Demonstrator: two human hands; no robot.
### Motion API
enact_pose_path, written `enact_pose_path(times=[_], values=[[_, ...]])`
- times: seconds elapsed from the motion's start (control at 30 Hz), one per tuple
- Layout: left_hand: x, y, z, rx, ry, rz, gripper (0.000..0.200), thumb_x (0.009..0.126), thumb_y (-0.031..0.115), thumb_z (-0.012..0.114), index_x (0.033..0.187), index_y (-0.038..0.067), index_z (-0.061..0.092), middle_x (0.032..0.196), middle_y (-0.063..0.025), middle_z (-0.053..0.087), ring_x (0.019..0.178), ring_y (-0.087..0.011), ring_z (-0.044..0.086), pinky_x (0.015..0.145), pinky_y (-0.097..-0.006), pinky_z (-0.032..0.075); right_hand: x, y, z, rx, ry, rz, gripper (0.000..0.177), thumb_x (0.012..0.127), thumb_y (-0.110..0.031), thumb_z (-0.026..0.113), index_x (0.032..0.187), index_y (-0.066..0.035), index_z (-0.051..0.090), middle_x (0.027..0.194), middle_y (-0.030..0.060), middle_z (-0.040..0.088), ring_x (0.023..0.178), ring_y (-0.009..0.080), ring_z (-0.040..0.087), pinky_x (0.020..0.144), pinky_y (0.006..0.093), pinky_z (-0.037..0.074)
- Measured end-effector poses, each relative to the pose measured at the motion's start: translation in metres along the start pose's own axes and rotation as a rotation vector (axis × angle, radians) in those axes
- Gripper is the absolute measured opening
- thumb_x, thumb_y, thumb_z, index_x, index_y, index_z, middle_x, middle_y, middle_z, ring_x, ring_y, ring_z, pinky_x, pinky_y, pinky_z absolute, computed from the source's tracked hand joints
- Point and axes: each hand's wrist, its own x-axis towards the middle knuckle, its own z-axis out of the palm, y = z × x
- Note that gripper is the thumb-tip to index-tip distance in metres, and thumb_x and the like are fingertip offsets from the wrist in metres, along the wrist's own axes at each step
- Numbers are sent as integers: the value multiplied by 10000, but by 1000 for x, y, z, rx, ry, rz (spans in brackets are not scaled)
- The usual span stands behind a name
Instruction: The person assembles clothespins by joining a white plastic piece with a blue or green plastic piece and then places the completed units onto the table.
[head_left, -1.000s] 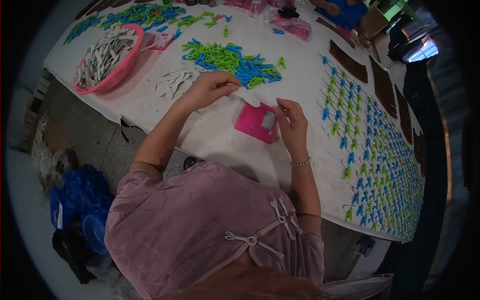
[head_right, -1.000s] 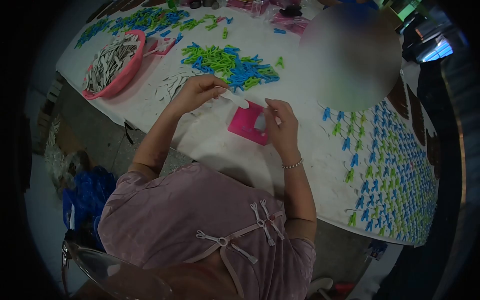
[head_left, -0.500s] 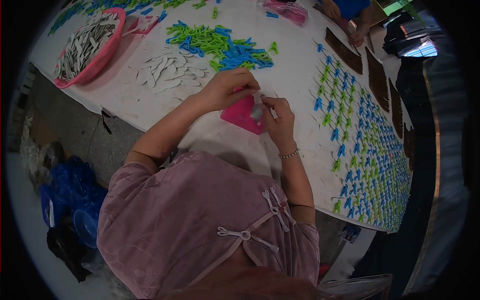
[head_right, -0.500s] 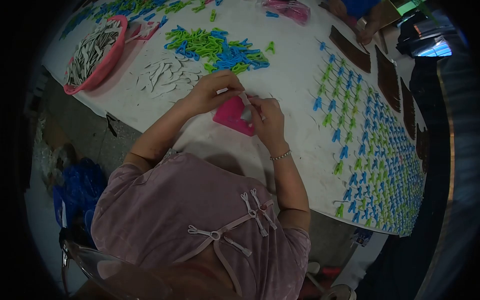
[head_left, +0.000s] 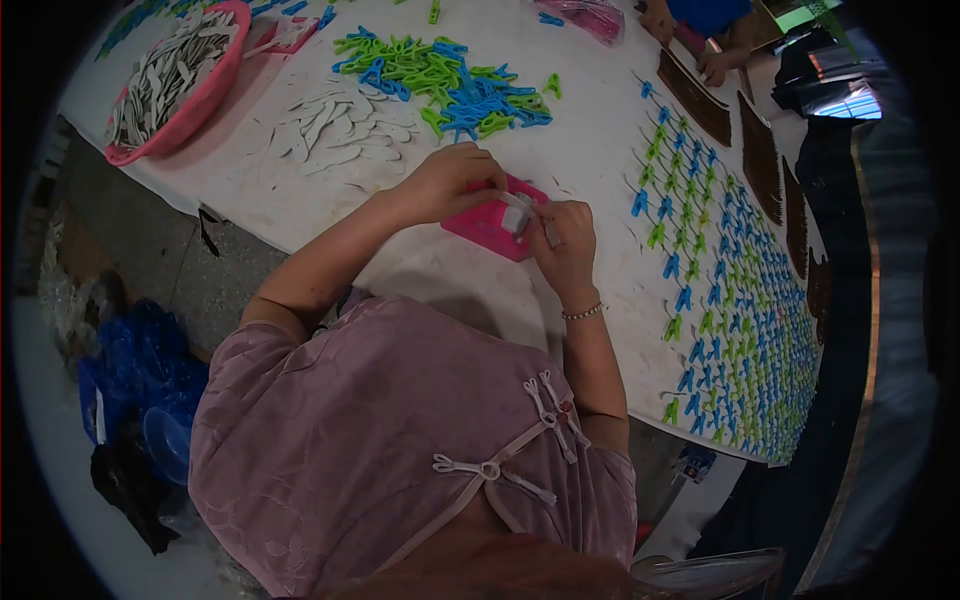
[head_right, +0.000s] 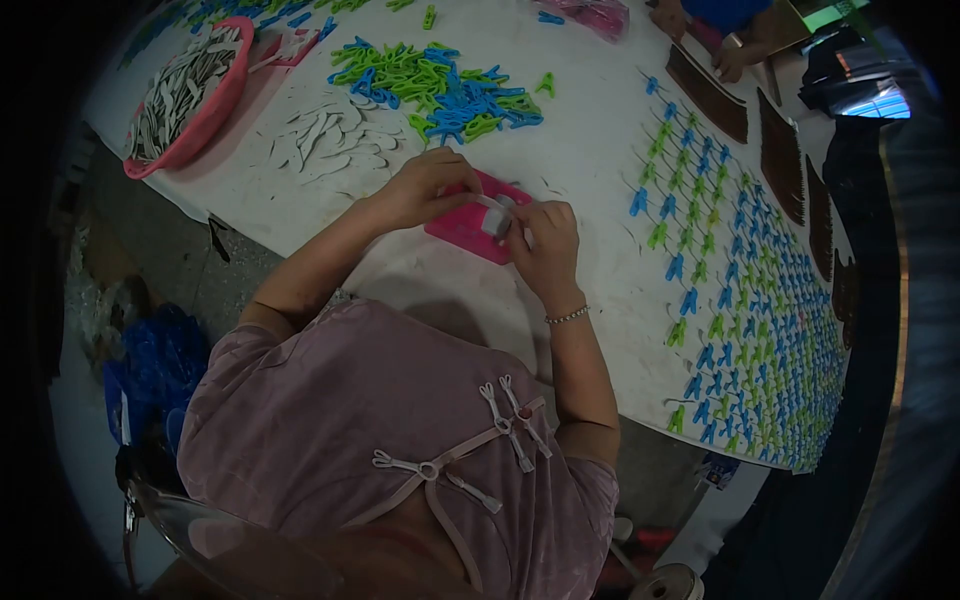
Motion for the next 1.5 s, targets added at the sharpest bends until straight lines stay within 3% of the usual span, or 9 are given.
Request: enact_pose_path(times=[0.47,0.57,0.63,0.73,0.87,1.03,1.1,1.33,1.5], values=[[15,-1,30,27,-22,69,84,752,139,672,807,106,616,798,-42,582,818,-256,545,741,-372,418,8,-4,-20,-114,92,11,210,673,9,622,875,-49,614,847,90,601,823,281,549,729,368,448],[22,3,37,67,-14,108,80,735,154,673,783,110,626,783,-40,575,815,-256,544,735,-375,418,14,-9,-21,-18,131,48,219,697,20,611,906,-43,610,870,84,593,824,244,551,742,336,454],[22,5,38,98,-14,121,80,730,159,677,772,113,627,778,-36,573,813,-252,545,735,-374,417,10,-7,-13,321,127,305,280,740,26,598,1013,-34,579,911,56,578,833,171,538,766,289,449],[19,6,37,62,17,60,93,723,161,685,768,107,624,791,-37,582,820,-247,552,740,-372,417,8,-6,-1,587,108,415,353,768,18,603,1110,-28,529,956,37,561,839,119,518,782,261,448],[13,6,33,-137,66,3,113,727,164,695,782,102,617,823,-39,601,851,-240,567,766,-363,418,1,-1,12,638,46,431,395,765,15,613,1142,-26,499,979,43,559,840,122,521,783,263,457],[16,22,13,-191,148,-17,193,750,168,689,901,97,591,847,-43,605,869,-238,566,792,-359,416,7,-11,15,430,6,349,361,778,-9,610,1122,-13,500,1003,85,572,859,168,559,779,284,467],[15,33,3,-125,159,60,270,761,93,681,1002,82,558,890,-38,566,872,-216,535,811,-341,403,6,-9,20,396,-8,336,357,771,-7,610,1113,-10,505,1004,98,574,862,193,565,773,300,471],[6,16,0,-61,88,-10,230,761,96,666,973,106,575,886,-33,574,857,-217,518,833,-344,369,-4,3,17,161,-35,175,372,683,10,618,1046,-23,545,931,110,567,831,266,545,742,375,445],[5,5,12,-112,-48,-103,230,739,141,671,948,110,581,839,-32,595,836,-226,519,820,-352,372,-11,3,7,40,-56,195,327,711,25,613,1031,-6,555,920,102,568,829,215,566,746,321,470]])
